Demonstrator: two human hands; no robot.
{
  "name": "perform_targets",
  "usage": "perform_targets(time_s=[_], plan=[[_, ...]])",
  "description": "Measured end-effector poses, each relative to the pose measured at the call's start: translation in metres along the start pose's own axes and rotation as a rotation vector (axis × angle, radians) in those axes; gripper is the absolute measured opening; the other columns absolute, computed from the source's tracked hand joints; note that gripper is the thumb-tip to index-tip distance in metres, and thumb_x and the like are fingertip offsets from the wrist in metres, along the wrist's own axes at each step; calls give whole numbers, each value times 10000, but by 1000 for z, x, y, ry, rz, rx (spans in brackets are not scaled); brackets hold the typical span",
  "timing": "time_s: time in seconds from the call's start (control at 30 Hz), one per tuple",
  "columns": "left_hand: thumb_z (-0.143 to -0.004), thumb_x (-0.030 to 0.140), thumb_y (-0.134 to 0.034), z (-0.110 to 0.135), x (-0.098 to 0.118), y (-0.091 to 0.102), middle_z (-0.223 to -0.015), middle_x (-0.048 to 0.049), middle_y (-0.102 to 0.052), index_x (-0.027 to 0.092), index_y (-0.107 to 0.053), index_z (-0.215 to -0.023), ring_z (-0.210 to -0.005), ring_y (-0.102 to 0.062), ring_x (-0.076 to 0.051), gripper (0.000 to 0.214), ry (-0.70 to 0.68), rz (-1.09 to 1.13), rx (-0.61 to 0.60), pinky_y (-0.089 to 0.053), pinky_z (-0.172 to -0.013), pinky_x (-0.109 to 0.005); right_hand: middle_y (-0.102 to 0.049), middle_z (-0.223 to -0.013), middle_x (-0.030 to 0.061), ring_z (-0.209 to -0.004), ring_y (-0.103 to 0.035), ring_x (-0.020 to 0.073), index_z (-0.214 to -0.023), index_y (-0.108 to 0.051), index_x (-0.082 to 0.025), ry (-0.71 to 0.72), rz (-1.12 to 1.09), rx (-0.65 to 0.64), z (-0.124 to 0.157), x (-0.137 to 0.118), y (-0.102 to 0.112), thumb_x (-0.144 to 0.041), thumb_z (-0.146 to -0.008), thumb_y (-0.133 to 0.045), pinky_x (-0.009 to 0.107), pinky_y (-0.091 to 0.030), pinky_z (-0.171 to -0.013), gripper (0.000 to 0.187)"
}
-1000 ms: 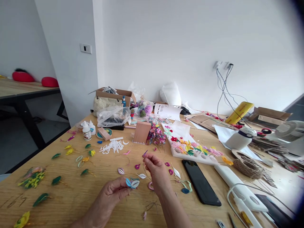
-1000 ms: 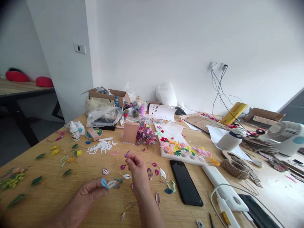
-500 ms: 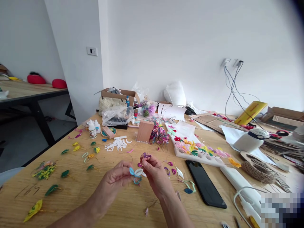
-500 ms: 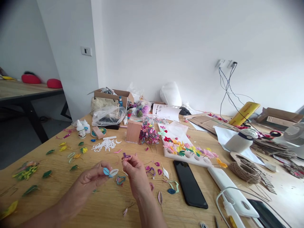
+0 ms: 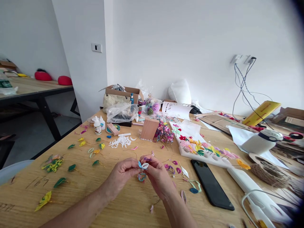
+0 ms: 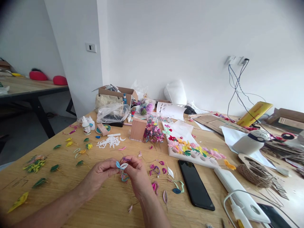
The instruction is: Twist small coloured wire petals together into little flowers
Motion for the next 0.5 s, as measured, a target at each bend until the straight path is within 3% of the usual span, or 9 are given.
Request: perform_targets(time_s=[0.13, 0.2, 0.4, 0.5], plan=[[-698, 212, -612, -2, 0, 6, -690, -7, -596, 159, -660, -648, -704, -534, -152, 87, -35, -60, 60, -406, -682, -250, -548, -830, 5, -769, -489, 132, -904, -590, -211, 93, 244, 11, 2, -14, 11, -227, -688, -621, 219, -371, -655, 219], [-700, 203, -608, -3, -1, 8, -681, -9, -596, 163, -662, -647, -687, -535, -149, 86, -94, -118, 39, -410, -671, -248, -525, -789, -6, -733, -484, 126, -934, -571, -219, 145, 392, 23, 3, -19, 14, -249, -715, -601, 219, -376, -630, 223], [-730, 178, -577, -1, -5, 7, -700, -35, -623, 170, -678, -699, -694, -557, -160, 107, -237, -328, -42, -423, -676, -258, -526, -619, -18, -573, -464, 117, -764, -580, -183, 355, 868, 103, 2, -14, 9, -199, -735, -567, 230, -362, -541, 36], [-731, 170, -572, 0, -8, 6, -688, -28, -617, 177, -679, -701, -688, -556, -155, 112, -242, -366, -51, -423, -687, -260, -552, -624, -6, -567, -471, 115, -692, -581, -178, 461, 1020, 94, 2, -15, 6, -171, -763, -536, 230, -359, -535, 85]])
Point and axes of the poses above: each hand's wrist, its own z-axis away from the middle knuckle, its own y-axis out of the back of the hand, x = y × z, the point moved 1 cm from there along -z, towards the middle knuckle
